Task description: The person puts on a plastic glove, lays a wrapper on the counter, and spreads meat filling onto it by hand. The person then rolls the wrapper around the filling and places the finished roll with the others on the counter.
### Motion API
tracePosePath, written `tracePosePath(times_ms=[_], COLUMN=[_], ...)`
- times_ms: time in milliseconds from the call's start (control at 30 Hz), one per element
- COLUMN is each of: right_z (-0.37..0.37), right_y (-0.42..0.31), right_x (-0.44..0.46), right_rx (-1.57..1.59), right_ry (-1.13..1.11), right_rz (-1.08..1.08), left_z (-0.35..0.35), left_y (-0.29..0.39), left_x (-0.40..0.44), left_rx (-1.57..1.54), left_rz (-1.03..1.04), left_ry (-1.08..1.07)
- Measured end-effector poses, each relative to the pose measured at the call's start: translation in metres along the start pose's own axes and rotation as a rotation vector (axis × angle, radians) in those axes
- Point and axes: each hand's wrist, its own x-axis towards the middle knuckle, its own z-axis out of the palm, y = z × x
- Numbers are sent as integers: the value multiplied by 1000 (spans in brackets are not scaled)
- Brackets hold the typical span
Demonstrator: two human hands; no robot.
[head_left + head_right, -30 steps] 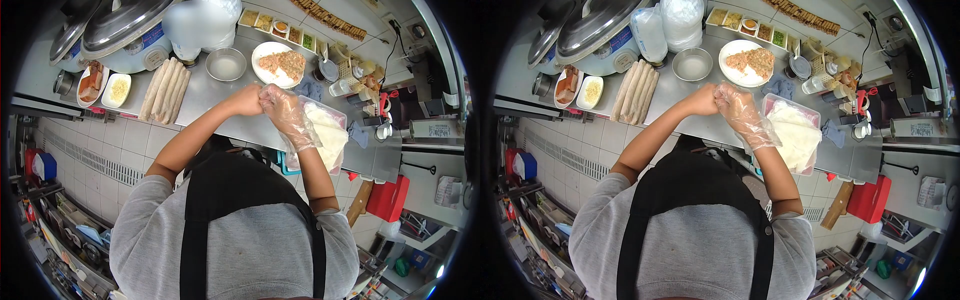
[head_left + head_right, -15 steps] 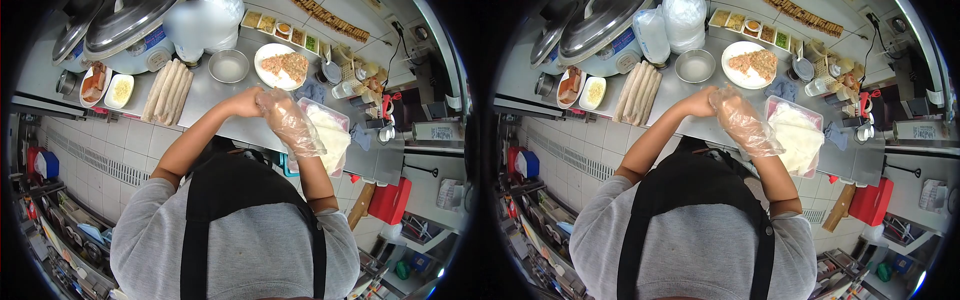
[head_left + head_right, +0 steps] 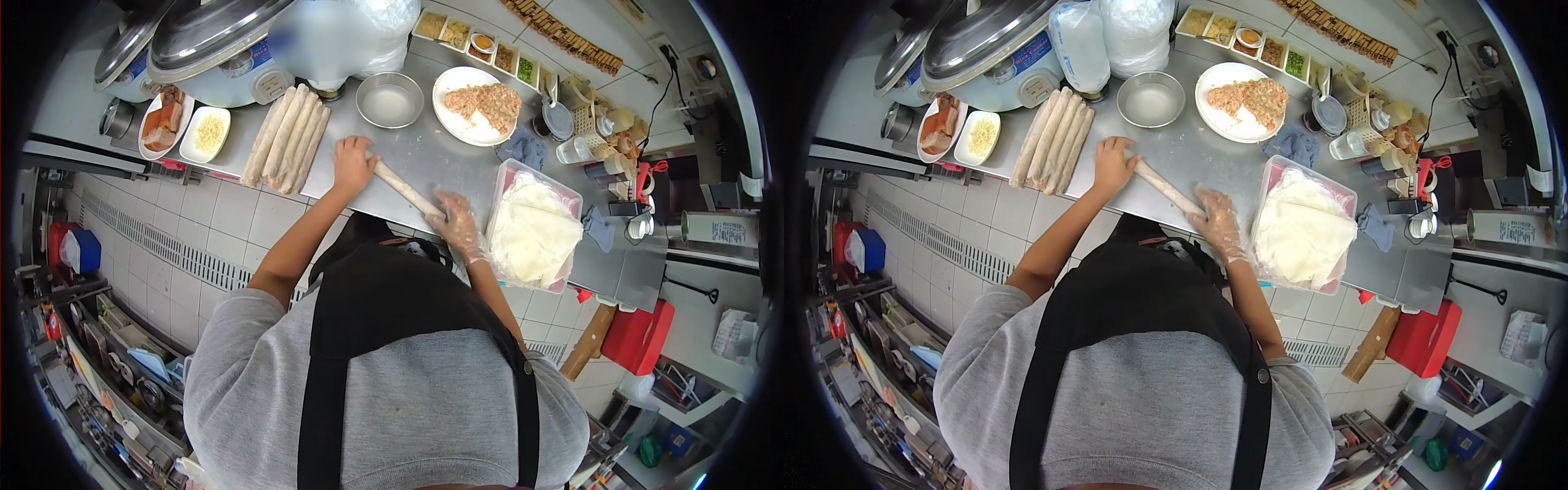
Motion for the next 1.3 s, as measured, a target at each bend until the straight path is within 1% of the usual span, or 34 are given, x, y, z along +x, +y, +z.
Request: tracePosePath(times_ms=[67, 100, 167, 200, 267, 300, 367, 400, 433, 467, 500, 533, 567, 600, 633, 667, 700, 767, 900, 967, 1000, 1033, 1100, 1133, 1167, 1200, 1233, 1267, 1300], right_z=[4, 6, 11, 13, 17, 17, 17, 22, 27, 31, 31, 32, 30, 23, 12, 3, -4, -14, -31, -36, -38, -43, -63, -50, -53, -58, -58, -55, -54], right_y=[4, 7, 12, 13, 15, 16, 19, 28, 36, 42, 37, 31, 22, 8, -11, -26, -36, -50, -59, -57, -57, -56, -73, -47, -54, -63, -71, -67, -60], right_x=[-10, -13, -19, -21, -23, -24, -25, -25, -24, -22, -17, -13, -9, -6, -4, -3, -1, 4, 14, 18, 25, 30, 47, 50, 56, 63, 71, 78, 86], right_rx=[-151, -151, 11, 10, 175, 173, 195, 194, 423, 652, 652, 758, 863, 860, 706, 551, 551, 1, 97, 169, 353, 351, 217, 337, 337, 273, 212, 215, 309], right_ry=[-23, -25, 13, 15, 101, 105, 111, 116, 93, 67, 68, 126, 188, 191, 230, 264, 264, 350, 333, 226, 158, 156, -31, 5, -2, -12, -26, -44, -42], right_rz=[-116, -115, -42, -41, 31, 36, 159, 162, 299, 432, 429, 547, 666, 666, 518, 372, 373, -9, -74, 104, 275, 273, 424, 333, 325, 363, 395, 376, 208], left_z=[-9, -5, 4, 12, 24, 25, 28, 33, 37, 38, 38, 39, 44, 50, 55, 51, 49, 43, 32, 26, 23, 20, 16, 13, 10, 6, 1, -8, -22], left_y=[28, 31, 33, 34, 39, 40, 43, 48, 53, 61, 70, 80, 87, 93, 98, 105, 108, 114, 124, 131, 134, 138, 141, 142, 143, 144, 144, 143, 146], left_x=[-5, -9, -18, -29, -45, -44, -40, -34, -31, -26, -21, -17, -12, -7, -4, -2, 2, 15, 23, 23, 22, 21, 21, 21, 21, 21, 21, 22, 23], left_rx=[209, 208, 139, 138, 145, 142, 257, 294, 294, 302, 311, 216, 216, 199, 181, 74, 73, 52, 60, 79, 79, 56, 34, 24, 15, 19, -65, -145, -133], left_rz=[160, 159, 569, 570, 740, 745, 727, 729, 731, 726, 721, 758, 761, 700, 636, 633, 633, 615, 616, 584, 582, 589, 592, 571, 548, 541, 516, 487, 468], left_ry=[149, 148, -112, -113, -346, -350, -463, -448, -450, -521, -592, -499, -497, -573, -649, -536, -536, -569, -604, -622, -620, -603, -582, -571, -557, -546, -489, -426, -405])
